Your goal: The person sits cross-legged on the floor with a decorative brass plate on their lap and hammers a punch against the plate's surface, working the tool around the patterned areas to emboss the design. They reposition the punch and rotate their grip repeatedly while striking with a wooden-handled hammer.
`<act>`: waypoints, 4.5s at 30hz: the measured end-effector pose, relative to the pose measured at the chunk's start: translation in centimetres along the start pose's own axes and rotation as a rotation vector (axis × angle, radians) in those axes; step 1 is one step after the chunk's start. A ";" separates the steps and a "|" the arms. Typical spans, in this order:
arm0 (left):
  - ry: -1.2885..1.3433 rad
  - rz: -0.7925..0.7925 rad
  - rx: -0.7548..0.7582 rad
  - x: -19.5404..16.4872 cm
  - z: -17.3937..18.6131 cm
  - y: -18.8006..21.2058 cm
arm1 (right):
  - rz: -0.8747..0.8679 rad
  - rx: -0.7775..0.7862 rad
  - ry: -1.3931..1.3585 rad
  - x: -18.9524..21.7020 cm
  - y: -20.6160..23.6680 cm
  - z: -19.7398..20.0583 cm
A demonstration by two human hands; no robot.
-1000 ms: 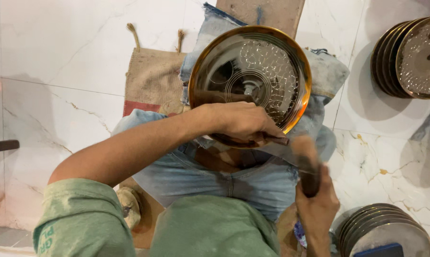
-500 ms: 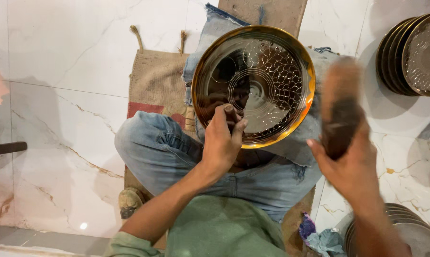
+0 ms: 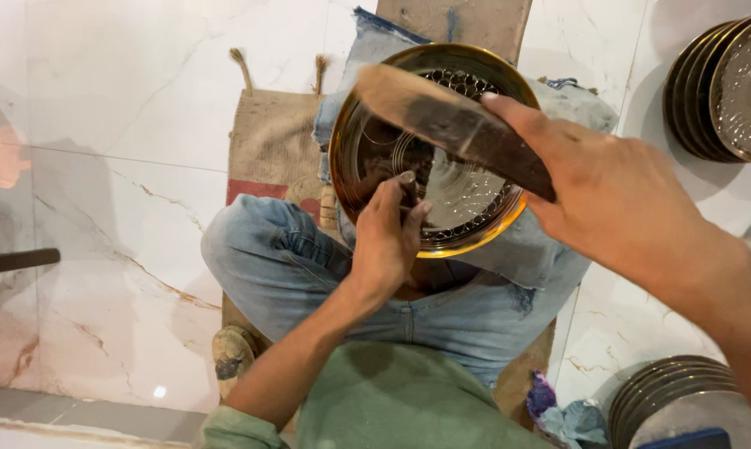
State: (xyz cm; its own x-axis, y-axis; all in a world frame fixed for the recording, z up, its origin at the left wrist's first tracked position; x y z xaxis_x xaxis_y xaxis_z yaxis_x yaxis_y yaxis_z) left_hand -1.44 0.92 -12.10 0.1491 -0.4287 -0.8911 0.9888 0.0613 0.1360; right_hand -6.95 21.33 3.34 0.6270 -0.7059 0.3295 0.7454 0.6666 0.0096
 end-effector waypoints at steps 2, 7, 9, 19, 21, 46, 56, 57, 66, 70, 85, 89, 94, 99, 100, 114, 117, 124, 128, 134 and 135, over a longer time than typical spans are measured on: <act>-0.010 -0.031 0.091 -0.1 -0.1 -0.8 | -0.117 0.262 0.232 -0.6 1.1 -0.7; -0.097 -0.131 0.327 0.0 -0.5 -3.6 | -0.221 -0.019 0.172 -2.3 5.6 -3.8; -0.128 -0.159 0.456 0.0 -0.7 -4.1 | -0.238 -0.230 0.040 -2.6 8.8 -5.7; -0.305 -0.506 1.097 -2.3 -2.0 -7.3 | -0.695 -0.575 -0.179 3.7 17.0 -19.5; -0.325 -0.515 1.195 -2.9 -2.1 -7.3 | -0.862 -1.031 -0.543 5.6 17.7 -21.9; -0.323 -0.372 0.865 -1.8 -1.1 -7.2 | -0.522 -0.319 -0.104 -1.3 14.1 -14.5; 0.114 0.127 -0.020 -0.6 1.2 -0.4 | -0.264 0.105 0.206 -2.4 5.9 -6.6; 0.112 0.201 -0.045 -0.3 0.9 0.1 | -0.237 0.233 0.303 -2.2 5.1 -6.1; 0.005 0.066 -0.144 0.2 -0.2 0.4 | 0.031 -0.303 0.078 0.2 -3.1 2.8; 0.047 0.158 -0.064 0.2 -0.6 0.5 | 0.062 0.164 0.356 -0.5 -2.7 0.9; -0.148 -0.188 0.611 -0.7 -1.1 -4.6 | -0.416 0.069 0.045 -3.2 10.9 -7.7; -0.252 -0.364 0.800 -1.4 -1.6 -5.9 | -0.756 -0.623 -0.490 -0.9 14.6 -13.5; -0.233 -0.461 1.067 -2.4 -1.9 -6.8 | -0.782 -0.570 -0.214 3.3 17.1 -19.6; -0.151 -0.401 0.953 -3.5 -1.8 -7.6 | -0.835 -0.572 -0.146 6.4 19.4 -21.4; -0.185 -0.362 0.961 -3.6 -1.9 -7.6 | -0.845 -0.673 -0.175 6.5 19.5 -21.5; -0.318 -0.536 1.067 -2.1 -2.9 -8.4 | -0.646 -0.845 -0.379 3.4 17.6 -18.3; -0.283 -0.521 1.026 -1.8 -2.2 -8.3 | -0.615 -0.499 -0.095 2.5 16.3 -17.3; -0.202 -0.356 0.677 -0.6 0.2 -6.5 | -0.526 -0.316 -0.164 -1.7 12.6 -12.0; -0.097 -0.193 0.406 0.3 0.9 -4.2 | -0.338 0.062 0.216 -2.5 9.4 -6.6; 0.095 0.103 0.018 0.2 0.6 -0.4 | -0.207 0.517 0.501 -0.3 4.0 -0.6; 0.145 0.183 -0.035 0.3 0.5 0.0 | -0.194 0.418 0.477 0.1 2.9 -0.3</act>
State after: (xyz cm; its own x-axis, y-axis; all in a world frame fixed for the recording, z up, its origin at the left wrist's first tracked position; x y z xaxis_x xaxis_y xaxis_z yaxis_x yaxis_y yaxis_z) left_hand -1.41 0.36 -12.15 0.3225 -0.2735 -0.9062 0.9443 0.1586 0.2882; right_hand -4.65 23.12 3.16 0.5933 -0.7872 -0.1680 0.7645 0.4857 0.4239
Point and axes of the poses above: each hand's wrist, its own y-axis away from the middle knuckle, its own z-axis out of the back of the hand, x = y × z, the point moved 2 cm from there along -y, towards the middle knuckle, and after that the axes turned 15 degrees about z, right-handed, at the moved point
